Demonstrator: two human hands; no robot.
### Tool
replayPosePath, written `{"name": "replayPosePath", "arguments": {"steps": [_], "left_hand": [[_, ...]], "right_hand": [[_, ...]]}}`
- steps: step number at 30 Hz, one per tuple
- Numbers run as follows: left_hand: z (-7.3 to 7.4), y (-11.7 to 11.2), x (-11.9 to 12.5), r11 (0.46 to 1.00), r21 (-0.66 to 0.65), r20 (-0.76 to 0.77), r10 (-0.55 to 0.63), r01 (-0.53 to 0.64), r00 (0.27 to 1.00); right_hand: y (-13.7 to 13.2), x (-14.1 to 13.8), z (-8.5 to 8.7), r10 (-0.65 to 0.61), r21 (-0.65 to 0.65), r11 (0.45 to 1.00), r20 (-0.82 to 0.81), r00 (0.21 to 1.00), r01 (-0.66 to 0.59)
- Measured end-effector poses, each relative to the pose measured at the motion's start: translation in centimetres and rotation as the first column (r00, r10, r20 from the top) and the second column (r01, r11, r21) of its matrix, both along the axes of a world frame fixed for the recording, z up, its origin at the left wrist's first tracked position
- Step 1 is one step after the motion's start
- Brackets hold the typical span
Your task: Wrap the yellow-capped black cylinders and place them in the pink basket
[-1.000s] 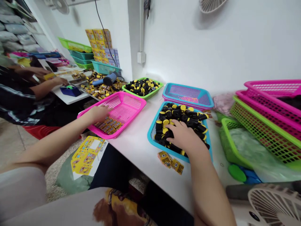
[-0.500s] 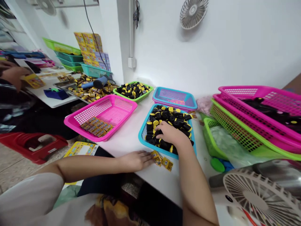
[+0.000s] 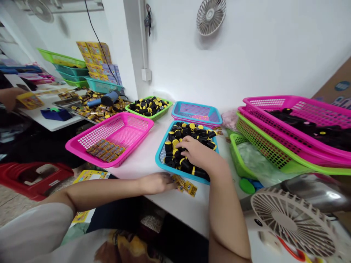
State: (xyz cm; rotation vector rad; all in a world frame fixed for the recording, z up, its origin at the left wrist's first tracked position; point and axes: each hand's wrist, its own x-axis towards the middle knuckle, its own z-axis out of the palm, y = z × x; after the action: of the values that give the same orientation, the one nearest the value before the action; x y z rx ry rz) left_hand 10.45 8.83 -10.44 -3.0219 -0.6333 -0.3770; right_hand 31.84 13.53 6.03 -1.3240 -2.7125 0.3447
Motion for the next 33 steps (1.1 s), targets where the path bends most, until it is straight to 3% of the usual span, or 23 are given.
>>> {"name": "replayPosePath", "arguments": {"steps": [9, 12, 15, 17, 20, 23, 25, 27, 31, 33], "left_hand": [[2.8, -1.0, -1.4, 0.969, -0.223, 0.075, 0.127, -0.107, 0.989], [4.6, -2.1, -2.5, 0.948, -0.282, 0.164, 0.197, -0.145, 0.967], [7.4, -3.4, -3.8, 0.935, -0.328, 0.309, 0.241, -0.135, 0.920], [9.9, -3.6, -4.4, 0.939, -0.343, 0.533, 0.197, -0.002, 0.823], [14.1, -2.1, -3.8, 0.957, -0.191, 0.865, 0.059, 0.219, 0.499], [17.8, 0.9, -1.5, 0.988, -0.074, 0.973, 0.041, 0.136, 0.229], [19.5, 3.0, 0.3, 0.991, -0.132, 0.982, 0.126, 0.036, 0.144], [20.3, 4.6, 1.7, 0.978, -0.208, 0.969, 0.206, -0.003, 0.137], [19.8, 7.4, 2.9, 0.963, -0.256, 0.952, 0.235, 0.089, 0.197], [19.2, 8.8, 2.8, 0.948, -0.273, 0.929, 0.216, 0.162, 0.301]], "right_hand": [[-0.3, 0.9, 0.0, 0.062, 0.148, 0.988, -0.156, 0.986, -0.039], [-0.4, 1.2, 0.2, 0.088, 0.164, 0.985, -0.156, 0.984, -0.062], [-0.4, 1.6, 0.4, 0.100, 0.200, 0.978, -0.171, 0.980, -0.065], [-0.3, 1.8, 0.5, 0.113, 0.270, 0.961, -0.203, 0.973, -0.056], [-0.3, 1.8, 0.9, 0.143, 0.424, 0.906, -0.268, 0.953, -0.017], [-0.7, 1.1, 1.4, 0.130, 0.553, 0.824, -0.396, 0.909, 0.123], [-1.0, 0.5, 1.5, 0.117, 0.573, 0.782, -0.523, 0.844, 0.247], [-1.1, 0.1, 1.5, 0.139, 0.526, 0.771, -0.688, 0.713, 0.357], [-0.5, 0.4, 1.2, 0.175, 0.366, 0.777, -0.907, 0.384, 0.512], [0.0, 1.2, 1.2, 0.156, 0.296, 0.776, -0.946, 0.285, 0.557]]}}
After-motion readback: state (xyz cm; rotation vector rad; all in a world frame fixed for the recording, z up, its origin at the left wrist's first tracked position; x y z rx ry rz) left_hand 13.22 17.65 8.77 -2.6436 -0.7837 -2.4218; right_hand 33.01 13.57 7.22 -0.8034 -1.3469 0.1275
